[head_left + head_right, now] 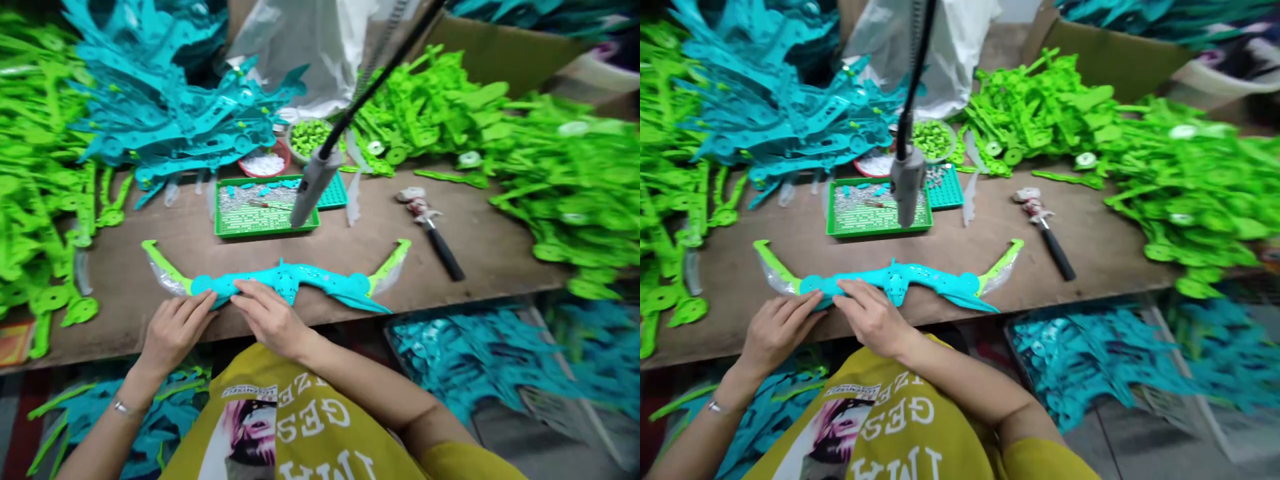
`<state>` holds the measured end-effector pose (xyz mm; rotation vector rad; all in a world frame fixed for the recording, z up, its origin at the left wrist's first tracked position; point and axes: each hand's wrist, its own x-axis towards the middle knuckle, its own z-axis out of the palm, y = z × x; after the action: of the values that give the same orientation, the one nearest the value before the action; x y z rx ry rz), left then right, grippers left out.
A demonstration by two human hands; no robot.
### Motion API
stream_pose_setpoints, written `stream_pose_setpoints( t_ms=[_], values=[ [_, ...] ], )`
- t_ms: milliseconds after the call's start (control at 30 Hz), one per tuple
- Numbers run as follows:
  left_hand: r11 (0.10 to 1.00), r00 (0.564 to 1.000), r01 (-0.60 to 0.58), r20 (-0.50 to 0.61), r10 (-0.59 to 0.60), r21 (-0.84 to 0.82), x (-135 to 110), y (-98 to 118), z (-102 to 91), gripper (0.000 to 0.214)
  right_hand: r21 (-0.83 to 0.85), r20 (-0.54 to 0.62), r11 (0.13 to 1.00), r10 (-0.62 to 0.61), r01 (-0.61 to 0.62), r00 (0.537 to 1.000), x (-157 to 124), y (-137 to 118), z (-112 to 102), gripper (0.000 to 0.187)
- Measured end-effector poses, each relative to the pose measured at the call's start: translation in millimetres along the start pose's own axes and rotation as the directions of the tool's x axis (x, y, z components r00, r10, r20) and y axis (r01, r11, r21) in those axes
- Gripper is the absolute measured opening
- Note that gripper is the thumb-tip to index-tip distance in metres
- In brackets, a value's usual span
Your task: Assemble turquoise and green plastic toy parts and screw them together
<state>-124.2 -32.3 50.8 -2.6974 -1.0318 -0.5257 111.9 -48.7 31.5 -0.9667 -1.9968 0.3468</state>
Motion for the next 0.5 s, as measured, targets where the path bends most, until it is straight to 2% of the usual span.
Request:
stream_pose_setpoints(
  t_ms=[67, 100, 133, 167, 200, 233, 267, 300, 333, 367, 400, 433, 500],
  values=[
    [0.997, 0.998, 0.058, 0.01, -0.058, -0.051, 10.6, 11.8, 13.6, 0.062, -0.074, -0.076, 0.995, 0.067, -0.073, 0.995, -16.0, 14.4, -39.7, 0.035],
    [0.992, 0.996, 0.087, 0.023, -0.085, -0.09, 20.8, 18.3, 19.7, 0.065, -0.123, -0.14, 0.979, 0.147, -0.164, 0.979, -25.4, 24.0, -62.8, 0.034],
    [0.986, 0.993, 0.111, 0.045, -0.106, -0.128, 33.4, 25.2, 25.4, 0.068, -0.16, -0.219, 0.943, 0.254, -0.291, 0.942, -36.0, 34.5, -86.3, 0.032],
    [0.979, 0.991, 0.127, 0.072, -0.116, -0.162, 47.6, 32.5, 30.5, 0.071, -0.177, -0.316, 0.883, 0.367, -0.434, 0.875, -47.9, 45.3, -108.9, 0.028],
    [0.973, 0.987, 0.136, 0.105, -0.118, -0.187, 62.4, 39.9, 35.4, 0.074, -0.16, -0.416, 0.804, 0.471, -0.572, 0.778, -60.6, 55.9, -129.4, 0.023],
    [0.969, 0.983, 0.141, 0.147, -0.113, -0.204, 76.9, 47.1, 39.9, 0.078, -0.091, -0.516, 0.709, 0.567, -0.7, 0.642, -73.4, 65.4, -146.6, 0.022],
    [0.965, 0.977, 0.141, 0.187, -0.1, -0.221, 90.3, 53.8, 44.1, 0.083, 0.048, -0.571, 0.602, 0.671, -0.797, 0.473, -85.4, 73.4, -160.1, 0.026],
    [0.962, 0.971, 0.137, 0.226, -0.083, -0.235, 102.2, 59.6, 48.2, 0.088, 0.225, -0.563, 0.492, 0.77, -0.841, 0.3, -95.9, 79.5, -169.5, 0.031],
    [0.96, 0.963, 0.127, 0.262, -0.06, -0.25, 112.0, 64.4, 52.1, 0.093, 0.396, -0.495, 0.38, 0.855, -0.836, 0.154, -104.0, 83.4, -175.3, 0.037],
    [0.957, 0.956, 0.115, 0.293, -0.034, -0.265, 119.7, 68.1, 56.0, 0.096, 0.542, -0.387, 0.269, 0.921, -0.796, 0.047, -109.3, 85.5, -177.9, 0.042],
    [0.956, 0.947, 0.105, 0.32, -0.012, -0.275, 125.3, 70.8, 59.8, 0.097, 0.649, -0.266, 0.17, 0.964, -0.741, -0.012, -111.6, 86.0, -178.2, 0.046],
    [0.955, 0.938, 0.101, 0.346, 0.002, -0.279, 128.9, 72.2, 63.4, 0.097, 0.717, -0.156, 0.093, 0.987, -0.691, -0.029, -111.3, 85.5, -177.2, 0.049],
    [0.955, 0.92, 0.108, 0.391, 0.009, -0.276, 131.6, 71.3, 69.6, 0.096, 0.781, -0.01, 0.014, 1.0, -0.624, 0.01, -105.1, 83.4, -174.2, 0.053]
  ],
)
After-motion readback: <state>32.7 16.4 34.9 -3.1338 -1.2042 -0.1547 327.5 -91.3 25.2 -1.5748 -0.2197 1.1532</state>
